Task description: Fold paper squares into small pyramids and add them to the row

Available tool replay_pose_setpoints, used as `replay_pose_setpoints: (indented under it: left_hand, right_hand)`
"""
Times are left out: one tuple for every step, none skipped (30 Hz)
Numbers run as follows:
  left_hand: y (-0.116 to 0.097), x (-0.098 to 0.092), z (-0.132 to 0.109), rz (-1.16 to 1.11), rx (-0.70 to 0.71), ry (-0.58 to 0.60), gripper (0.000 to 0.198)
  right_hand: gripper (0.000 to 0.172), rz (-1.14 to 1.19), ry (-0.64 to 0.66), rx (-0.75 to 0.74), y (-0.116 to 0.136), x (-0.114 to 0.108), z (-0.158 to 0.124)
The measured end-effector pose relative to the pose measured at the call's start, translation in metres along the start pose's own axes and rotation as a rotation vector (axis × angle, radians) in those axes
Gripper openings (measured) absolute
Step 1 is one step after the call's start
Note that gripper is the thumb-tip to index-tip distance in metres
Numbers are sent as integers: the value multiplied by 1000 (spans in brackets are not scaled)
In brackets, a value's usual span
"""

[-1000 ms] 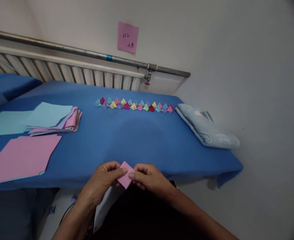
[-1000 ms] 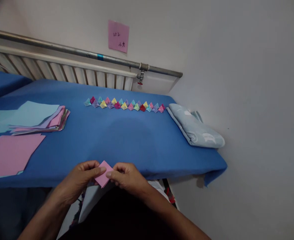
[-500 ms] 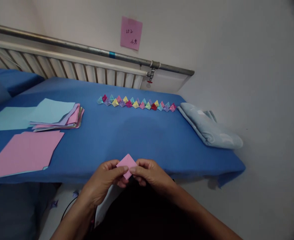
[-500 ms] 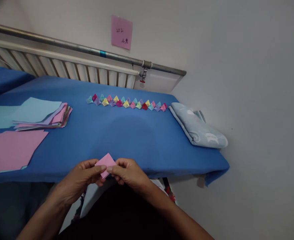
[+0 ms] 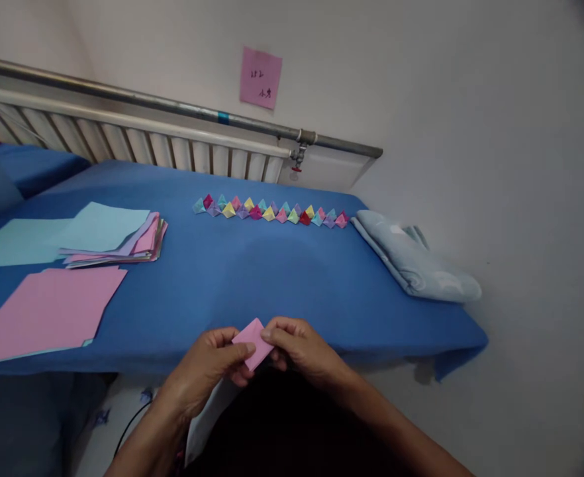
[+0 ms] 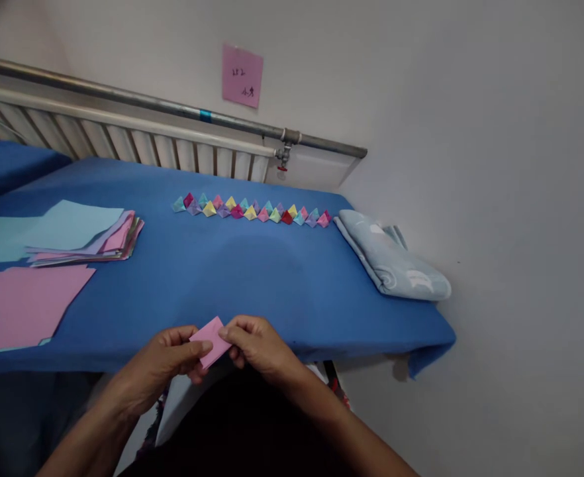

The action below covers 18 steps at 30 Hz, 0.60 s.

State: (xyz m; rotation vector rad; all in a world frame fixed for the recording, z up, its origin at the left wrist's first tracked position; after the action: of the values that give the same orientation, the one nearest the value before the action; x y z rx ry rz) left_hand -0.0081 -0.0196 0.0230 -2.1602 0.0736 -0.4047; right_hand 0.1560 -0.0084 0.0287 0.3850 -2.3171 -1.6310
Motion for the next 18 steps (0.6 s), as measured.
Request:
replay_pose_setpoints:
  left_hand:
    - [0,1,-1,9,6,-6,22]
    - [-1,2,-1,17,16,-9,21]
    - [-1,2,-2,24,27,-11,20]
    - [-1,3,-2,33,37,-10,20]
    - [-2,4,-2,44,42,-8,21]
    - [-2,4,-2,59,42,-7,21]
    - [-3,5,-2,76,41,-6,21]
    - [-4,6,-2,94,39,-5,20]
    - [-4,6,-2,108,39,-4,20]
    - [-5,7,-2,118,40,-3,19]
    - [-5,8,-2,125,42,-4,18]
    - [-6,9,-2,131,46,-5,17]
    - [-6,9,-3,138,47,-4,17]
    - [-6,9,-3,146,48,-4,17]
    - [-5,9,-3,153,50,-1,17]
    - [-5,9,-3,155,52,3,17]
    - [-3,9,-3,149,55,9,17]
    - [-2,9,-3,136,57,14,17]
  right_hand:
    - [26,-20,-19,-20,0,0,0]
    - [26,-33,-30,-34,1,-1,0]
    - [25,-39,-33,-42,1,0,0]
    - [25,-43,-29,-48,2,0,1]
    - [24,-45,-25,-53,2,0,1]
    - [23,-47,-26,-62,3,0,1]
    - [23,-51,-34,-77,4,1,2]
    - [23,-53,-47,-97,4,1,2]
    - [23,-53,-62,-117,4,1,3]
    - [24,-48,-78,-134,4,1,3]
    - [24,-39,-89,-144,4,1,3]
    - [24,-29,-95,-144,3,1,3]
    - [23,-22,-94,-136,2,2,3]
    - [23,-19,-92,-126,2,2,3]
    - [22,-21,-89,-119,2,2,3]
    - [22,-27,-89,-122,2,2,3]
    - [22,-34,-95,-136,3,2,3]
    - [21,-39,-109,-161,4,2,3]
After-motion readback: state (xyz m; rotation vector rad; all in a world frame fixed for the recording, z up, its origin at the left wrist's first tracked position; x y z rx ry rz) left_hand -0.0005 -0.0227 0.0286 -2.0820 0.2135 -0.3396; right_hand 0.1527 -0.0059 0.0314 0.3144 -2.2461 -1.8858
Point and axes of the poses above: each hand's wrist, its own z-axis towards the middle knuckle, its own x-axis out of the palm, y = z × x, the point moved 1 cm from there along z, towards the middle knuckle, and after that the axes turned 4 degrees about -x, right-handed, at the moved point
